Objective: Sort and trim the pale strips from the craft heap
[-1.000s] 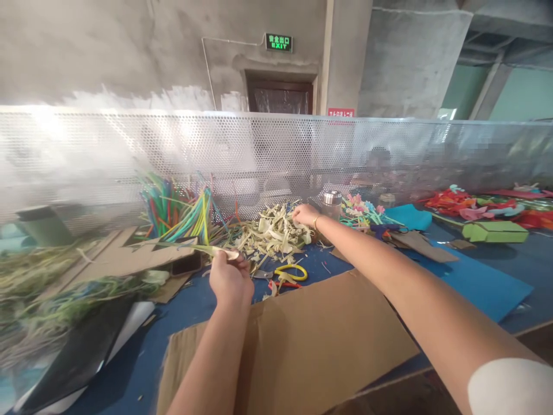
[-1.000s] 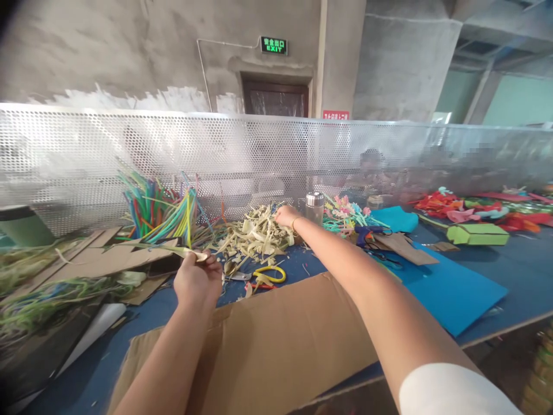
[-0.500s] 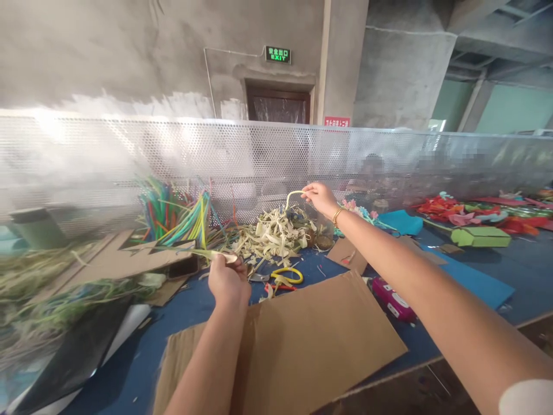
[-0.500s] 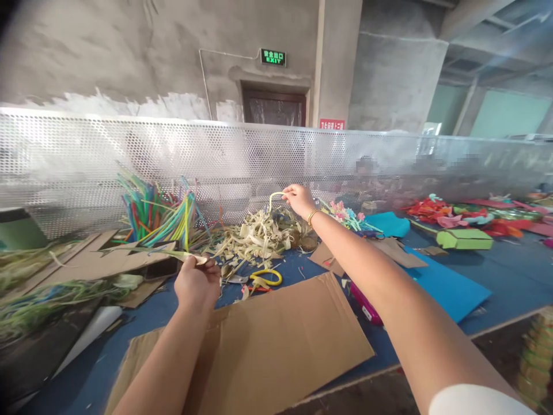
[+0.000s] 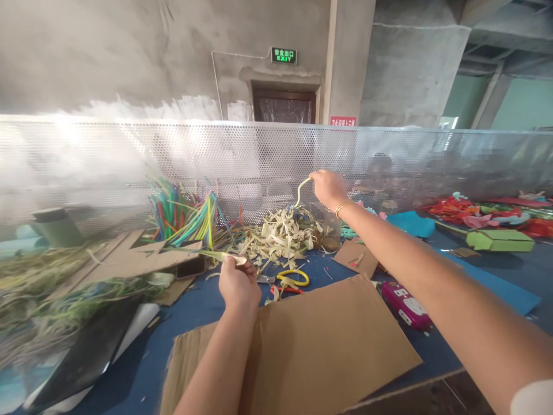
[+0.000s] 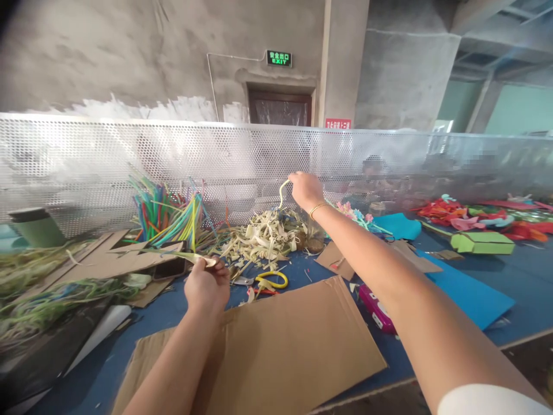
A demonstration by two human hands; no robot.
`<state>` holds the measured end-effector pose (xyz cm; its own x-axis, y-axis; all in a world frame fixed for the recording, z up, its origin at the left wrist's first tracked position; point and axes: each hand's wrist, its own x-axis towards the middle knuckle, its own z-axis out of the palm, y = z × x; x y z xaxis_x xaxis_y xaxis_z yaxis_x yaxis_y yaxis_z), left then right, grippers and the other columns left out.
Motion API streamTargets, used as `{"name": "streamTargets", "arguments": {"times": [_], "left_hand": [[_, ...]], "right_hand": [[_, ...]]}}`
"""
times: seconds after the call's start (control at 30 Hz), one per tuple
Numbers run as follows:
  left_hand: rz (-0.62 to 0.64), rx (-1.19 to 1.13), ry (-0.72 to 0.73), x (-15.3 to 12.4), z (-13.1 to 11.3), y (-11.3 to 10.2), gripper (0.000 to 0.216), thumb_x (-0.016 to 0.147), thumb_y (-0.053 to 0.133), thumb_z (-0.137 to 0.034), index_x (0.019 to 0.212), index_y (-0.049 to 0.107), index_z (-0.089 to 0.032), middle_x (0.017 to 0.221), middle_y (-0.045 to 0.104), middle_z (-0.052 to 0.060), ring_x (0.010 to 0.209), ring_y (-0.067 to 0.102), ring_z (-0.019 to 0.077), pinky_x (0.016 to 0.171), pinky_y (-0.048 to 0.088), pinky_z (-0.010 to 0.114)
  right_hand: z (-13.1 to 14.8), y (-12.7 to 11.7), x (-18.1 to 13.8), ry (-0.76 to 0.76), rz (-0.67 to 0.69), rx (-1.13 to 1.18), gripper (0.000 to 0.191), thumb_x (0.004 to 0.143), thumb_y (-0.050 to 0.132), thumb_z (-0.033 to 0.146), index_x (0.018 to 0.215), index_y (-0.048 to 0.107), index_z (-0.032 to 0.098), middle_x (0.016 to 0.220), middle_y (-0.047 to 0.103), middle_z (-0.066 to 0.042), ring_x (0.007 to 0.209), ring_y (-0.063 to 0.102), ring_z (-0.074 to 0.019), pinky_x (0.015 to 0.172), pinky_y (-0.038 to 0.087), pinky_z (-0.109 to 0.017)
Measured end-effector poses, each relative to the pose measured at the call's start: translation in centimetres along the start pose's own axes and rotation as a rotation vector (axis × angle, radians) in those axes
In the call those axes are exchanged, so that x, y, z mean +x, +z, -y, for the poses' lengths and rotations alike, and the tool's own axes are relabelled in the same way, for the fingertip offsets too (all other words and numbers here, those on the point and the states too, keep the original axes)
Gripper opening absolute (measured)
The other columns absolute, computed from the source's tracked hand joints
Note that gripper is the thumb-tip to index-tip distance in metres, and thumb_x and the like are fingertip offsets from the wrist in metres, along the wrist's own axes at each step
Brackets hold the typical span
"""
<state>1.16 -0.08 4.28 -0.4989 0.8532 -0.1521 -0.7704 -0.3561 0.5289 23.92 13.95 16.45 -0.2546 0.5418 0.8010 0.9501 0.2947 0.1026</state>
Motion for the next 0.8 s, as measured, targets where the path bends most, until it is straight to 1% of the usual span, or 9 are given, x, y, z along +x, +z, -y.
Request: {"name": "streamTargets", "arguments": {"times": [0.13, 0.23, 0.33, 0.43, 0.53, 0.57, 0.63, 0.7, 0.8], "left_hand": [[0.043, -0.013, -0.092, -0.4, 0.8, -0.1, 0.024, 0.093, 0.039, -0.015, 0.069, 0.041, -0.017, 0.059, 0.043, -0.003, 0.045, 0.038, 0.005, 0.042, 0.027, 0.015], [0.054, -0.021, -0.1, -0.5, 1.0, -0.2, 0.025, 0.093, 0.039, -0.016, 0.067, 0.04, -0.017, 0.059, 0.042, -0.004, 0.045, 0.037, 0.005, 0.042, 0.027, 0.015], [0.055, -0.027, -0.085, -0.4, 1.0, -0.4, 0.024, 0.092, 0.04, -0.016, 0.067, 0.04, -0.017, 0.059, 0.042, -0.004, 0.045, 0.038, 0.0054, 0.042, 0.028, 0.015], [0.054, -0.018, -0.051, -0.1, 0.9, -0.5, 0.022, 0.091, 0.042, -0.018, 0.069, 0.042, -0.017, 0.06, 0.043, -0.003, 0.045, 0.039, 0.0058, 0.041, 0.028, 0.016], [0.056, -0.016, -0.025, 0.0, 0.9, -0.6, 0.021, 0.092, 0.043, -0.021, 0.071, 0.043, -0.017, 0.061, 0.044, -0.003, 0.045, 0.039, 0.0058, 0.042, 0.028, 0.016], [0.053, -0.019, -0.023, 0.1, 0.9, -0.6, 0.021, 0.092, 0.043, -0.021, 0.071, 0.044, -0.017, 0.061, 0.044, -0.003, 0.045, 0.039, 0.0058, 0.042, 0.028, 0.016], [0.039, -0.03, -0.024, 0.0, 0.8, -0.5, 0.021, 0.092, 0.043, -0.021, 0.071, 0.044, -0.017, 0.062, 0.045, -0.003, 0.046, 0.039, 0.0059, 0.042, 0.029, 0.016], [0.023, -0.045, -0.035, 0.0, 0.8, -0.4, 0.021, 0.092, 0.043, -0.021, 0.071, 0.044, -0.017, 0.063, 0.046, -0.003, 0.046, 0.039, 0.006, 0.043, 0.029, 0.016], [0.024, -0.071, -0.05, -0.2, 0.8, -0.4, 0.021, 0.092, 0.043, -0.02, 0.07, 0.044, -0.017, 0.063, 0.046, -0.003, 0.046, 0.04, 0.0059, 0.043, 0.029, 0.016]], "right_hand": [[0.7, 0.4, 3.0, -0.038, 0.113, -0.198, 0.033, 0.088, 0.038, 0.006, 0.09, 0.071, 0.01, 0.091, 0.066, -0.014, 0.093, 0.055, -0.0243, 0.089, 0.034, -0.044], [4.0, 2.8, 3.4, -0.089, 0.18, -0.191, 0.027, 0.085, 0.045, 0.005, 0.089, 0.072, 0.009, 0.095, 0.066, -0.018, 0.103, 0.051, -0.0288, 0.096, 0.026, -0.054], [9.7, 6.4, 1.5, -0.309, 0.321, -0.071, 0.023, 0.083, 0.054, 0.015, 0.093, 0.074, 0.02, 0.096, 0.069, -0.009, 0.098, 0.054, -0.0249, 0.093, 0.033, -0.047], [15.2, 10.2, -1.6, -0.506, 0.447, 0.033, 0.026, 0.081, 0.06, 0.028, 0.105, 0.071, 0.027, 0.111, 0.068, -0.004, 0.104, 0.054, -0.0225, 0.093, 0.038, -0.038], [17.9, 13.1, -3.9, -0.616, 0.639, 0.064, 0.044, 0.081, 0.06, 0.03, 0.125, 0.06, 0.033, 0.142, 0.048, -0.004, 0.124, 0.042, -0.0273, 0.103, 0.032, -0.045], [18.0, 13.8, -4.1, -0.612, 0.696, 0.044, 0.048, 0.081, 0.06, 0.028, 0.128, 0.057, 0.034, 0.145, 0.044, -0.004, 0.127, 0.04, -0.0283, 0.105, 0.029, -0.049], [16.7, 14.7, -4.0, -0.561, 0.75, -0.017, 0.047, 0.079, 0.061, 0.024, 0.126, 0.059, 0.033, 0.141, 0.049, -0.006, 0.126, 0.04, -0.0299, 0.106, 0.024, -0.055], [14.1, 15.1, -3.5, -0.479, 0.74, -0.08, 0.037, 0.078, 0.062, 0.019, 0.114, 0.067, 0.025, 0.13, 0.058, -0.01, 0.123, 0.043, -0.0317, 0.107, 0.02, -0.06], [9.3, 14.7, -2.9, -0.369, 0.721, -0.153, 0.028, 0.08, 0.057, 0.012, 0.103, 0.071, 0.02, 0.118, 0.065, -0.013, 0.121, 0.045, -0.0308, 0.108, 0.014, -0.061]]}}
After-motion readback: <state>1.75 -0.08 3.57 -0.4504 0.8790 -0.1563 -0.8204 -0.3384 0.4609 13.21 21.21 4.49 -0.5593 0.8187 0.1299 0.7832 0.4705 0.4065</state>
